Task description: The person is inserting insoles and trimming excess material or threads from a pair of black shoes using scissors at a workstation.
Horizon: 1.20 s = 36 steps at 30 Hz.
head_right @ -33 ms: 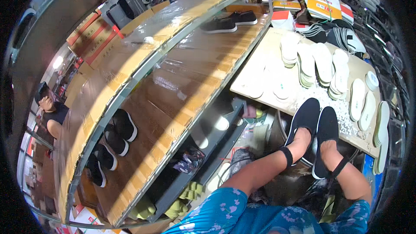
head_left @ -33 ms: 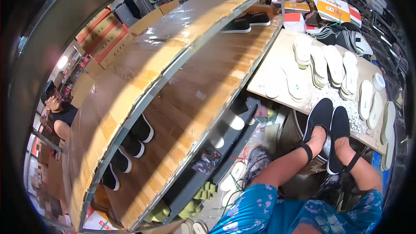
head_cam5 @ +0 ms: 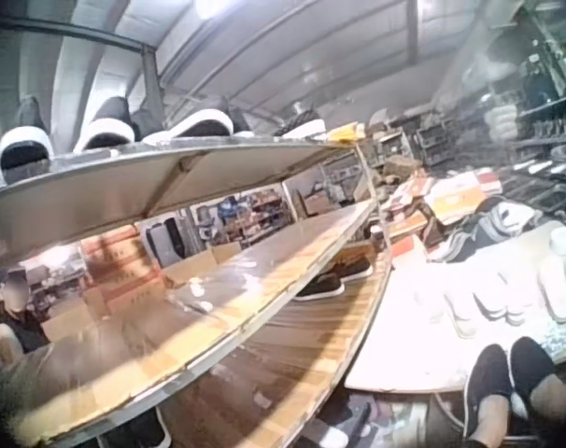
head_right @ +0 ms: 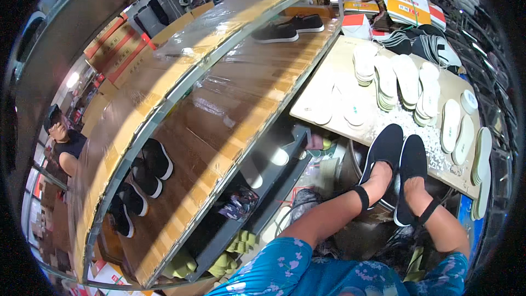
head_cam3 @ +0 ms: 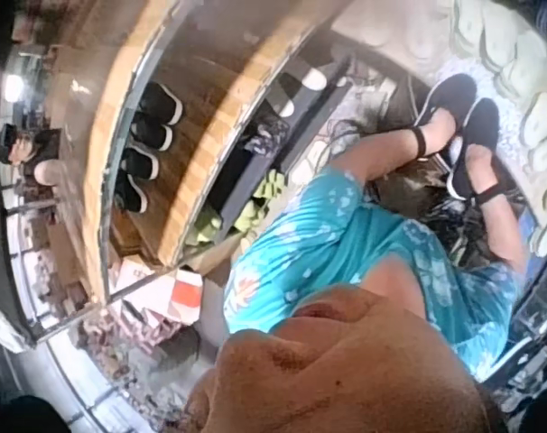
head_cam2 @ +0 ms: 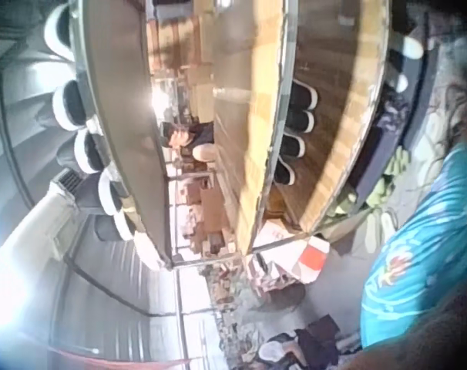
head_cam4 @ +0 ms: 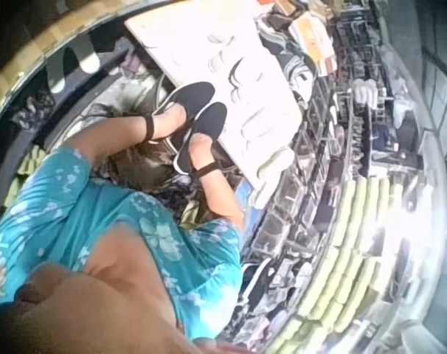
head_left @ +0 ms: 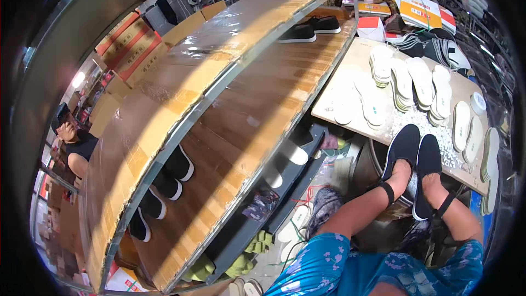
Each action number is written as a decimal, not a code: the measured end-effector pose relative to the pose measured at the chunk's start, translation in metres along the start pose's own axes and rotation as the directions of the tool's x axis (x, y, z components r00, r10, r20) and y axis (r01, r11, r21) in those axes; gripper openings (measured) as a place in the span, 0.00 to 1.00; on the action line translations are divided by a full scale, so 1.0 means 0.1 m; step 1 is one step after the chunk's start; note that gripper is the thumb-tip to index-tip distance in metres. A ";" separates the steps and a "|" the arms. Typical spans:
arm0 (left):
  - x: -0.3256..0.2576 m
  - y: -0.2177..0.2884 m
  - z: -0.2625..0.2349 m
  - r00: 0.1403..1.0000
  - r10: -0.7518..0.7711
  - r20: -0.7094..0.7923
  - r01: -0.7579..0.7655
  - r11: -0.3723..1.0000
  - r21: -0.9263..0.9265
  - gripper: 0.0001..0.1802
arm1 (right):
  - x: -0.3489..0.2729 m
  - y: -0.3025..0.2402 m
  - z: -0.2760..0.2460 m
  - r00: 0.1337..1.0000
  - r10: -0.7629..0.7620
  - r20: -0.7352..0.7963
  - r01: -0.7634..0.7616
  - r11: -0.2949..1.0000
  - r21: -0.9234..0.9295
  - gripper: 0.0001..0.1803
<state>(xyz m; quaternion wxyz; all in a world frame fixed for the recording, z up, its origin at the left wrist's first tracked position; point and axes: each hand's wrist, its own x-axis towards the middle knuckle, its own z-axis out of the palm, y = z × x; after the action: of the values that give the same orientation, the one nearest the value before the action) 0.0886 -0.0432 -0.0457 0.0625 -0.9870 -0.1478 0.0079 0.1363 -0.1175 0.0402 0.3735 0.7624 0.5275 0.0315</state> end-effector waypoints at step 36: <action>0.14 0.01 -0.06 0.969 0.146 0.201 -0.155 0.987 0.034 0.19 | 0.32 0.05 0.85 0.740 0.020 -0.672 -0.141 0.982 -0.126 0.20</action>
<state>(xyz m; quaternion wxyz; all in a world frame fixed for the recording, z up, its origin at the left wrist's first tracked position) 0.1024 -0.0412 -0.0400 0.0714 -0.9878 -0.0777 0.1142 0.1921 -0.1372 -0.0285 0.2214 0.6881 0.5881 0.3629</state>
